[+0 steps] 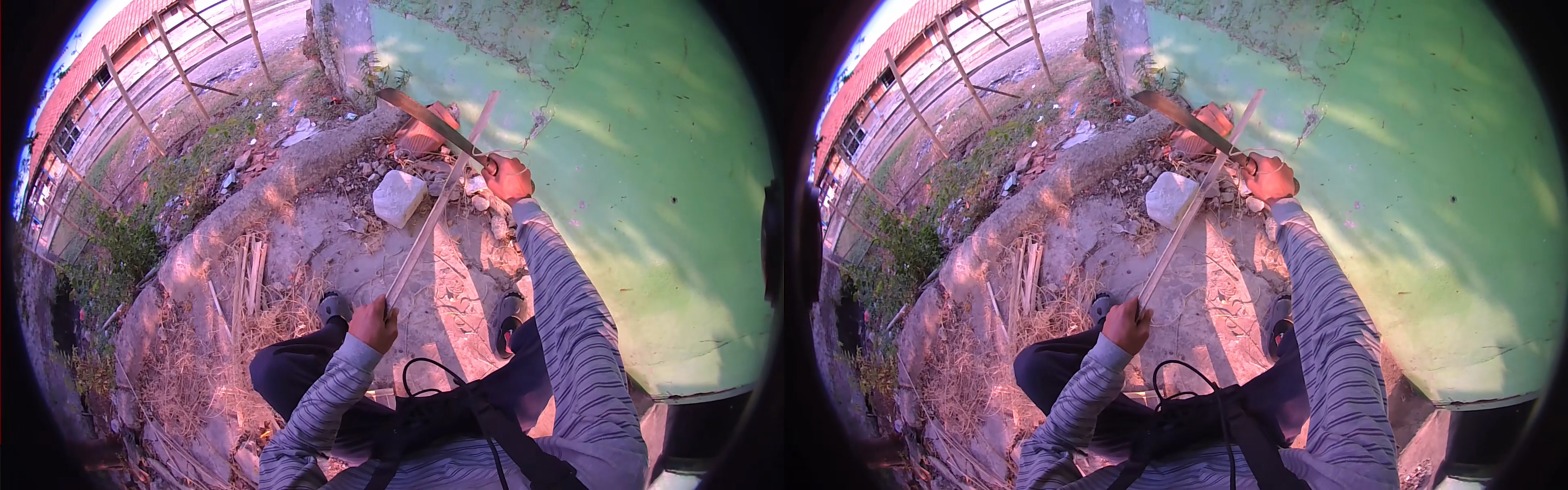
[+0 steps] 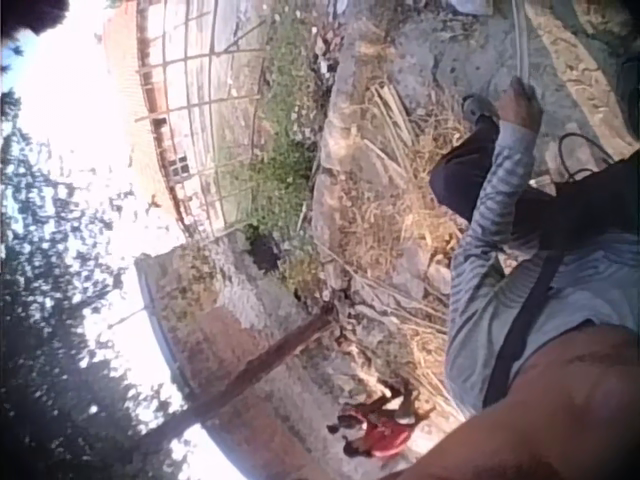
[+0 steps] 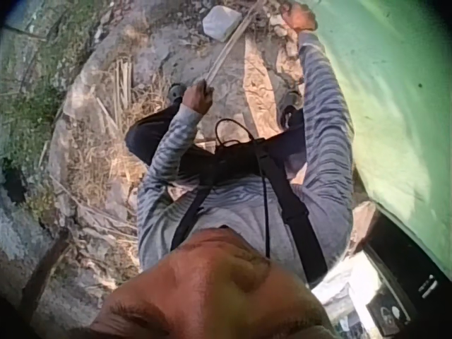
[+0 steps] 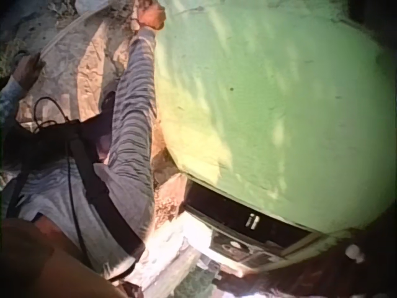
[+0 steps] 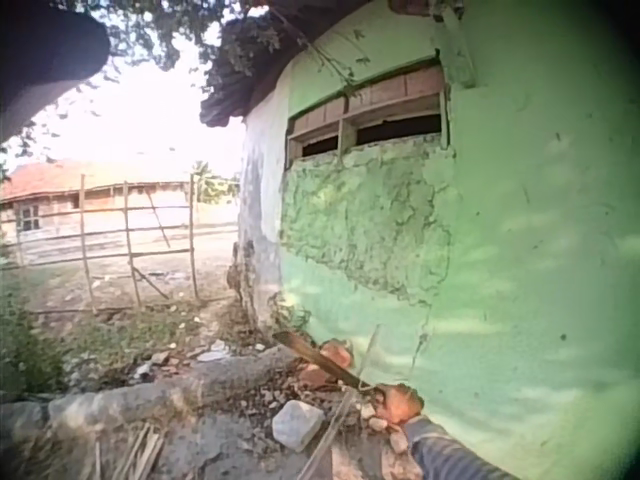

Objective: The person shaves and thins a wooden strip using a machete, peeling layers along its length.

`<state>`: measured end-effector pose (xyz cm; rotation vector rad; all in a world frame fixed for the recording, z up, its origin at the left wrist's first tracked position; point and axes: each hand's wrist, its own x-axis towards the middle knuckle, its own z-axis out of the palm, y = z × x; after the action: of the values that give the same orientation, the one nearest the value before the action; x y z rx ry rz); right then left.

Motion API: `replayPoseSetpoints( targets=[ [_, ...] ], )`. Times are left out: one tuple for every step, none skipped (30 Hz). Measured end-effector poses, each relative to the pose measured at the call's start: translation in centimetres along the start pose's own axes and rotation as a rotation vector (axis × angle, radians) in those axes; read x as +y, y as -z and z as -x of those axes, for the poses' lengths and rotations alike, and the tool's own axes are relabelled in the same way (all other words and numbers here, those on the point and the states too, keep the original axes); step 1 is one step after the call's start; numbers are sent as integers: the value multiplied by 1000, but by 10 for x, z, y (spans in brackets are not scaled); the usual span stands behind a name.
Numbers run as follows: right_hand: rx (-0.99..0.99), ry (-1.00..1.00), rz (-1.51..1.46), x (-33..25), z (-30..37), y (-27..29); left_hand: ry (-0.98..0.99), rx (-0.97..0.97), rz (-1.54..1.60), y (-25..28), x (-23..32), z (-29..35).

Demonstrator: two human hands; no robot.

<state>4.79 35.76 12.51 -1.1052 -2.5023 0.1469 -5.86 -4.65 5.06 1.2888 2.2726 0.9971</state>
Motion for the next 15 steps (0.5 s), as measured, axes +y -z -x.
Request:
replayPoseSetpoints(
  targets=[
    [61, 52, -45, -7, 1, -5, -11, 14, -6, -1, -6, 3],
    [82, 109, -96, -13, 8, -7, -22, 26, -8, -1, -8, 3],
    [81, 111, -80, -15, 13, -11, -23, 32, -7, -1, -10, 3],
    [78, 111, -64, -19, 17, -14, -18, 9, 7, 2, -10, 5],
    [-3, 70, -5, -17, 17, -10, -11, -14, 20, 4, -9, 7],
    [-2, 73, -8, -15, 9, -5, -10, -10, 18, 5, -8, 9],
    [11, 19, 2, -1, -4, 4, -29, 5, 28, 4, -5, 11],
    [22, -33, 8, 9, -14, 11, -46, 21, 36, 4, -3, 13],
    [24, -37, 9, 16, -21, 14, -50, 19, 36, 5, -1, 14],
    [80, -61, 21, 19, -30, 18, -51, 10, 42, 6, 1, 13],
    [136, -86, 33, 21, -34, 22, -52, 1, 49, 6, 3, 13],
    [140, -83, 38, 24, -36, 24, -56, 4, 53, 3, 2, 13],
    [113, -58, 67, 22, -34, 26, -62, 1, 48, 4, -1, 16],
    [87, -34, 96, 21, -32, 27, -67, -2, 42, 4, -3, 18],
    [88, -32, 93, 20, -30, 29, -65, 0, 40, 4, -5, 21]
  ],
)
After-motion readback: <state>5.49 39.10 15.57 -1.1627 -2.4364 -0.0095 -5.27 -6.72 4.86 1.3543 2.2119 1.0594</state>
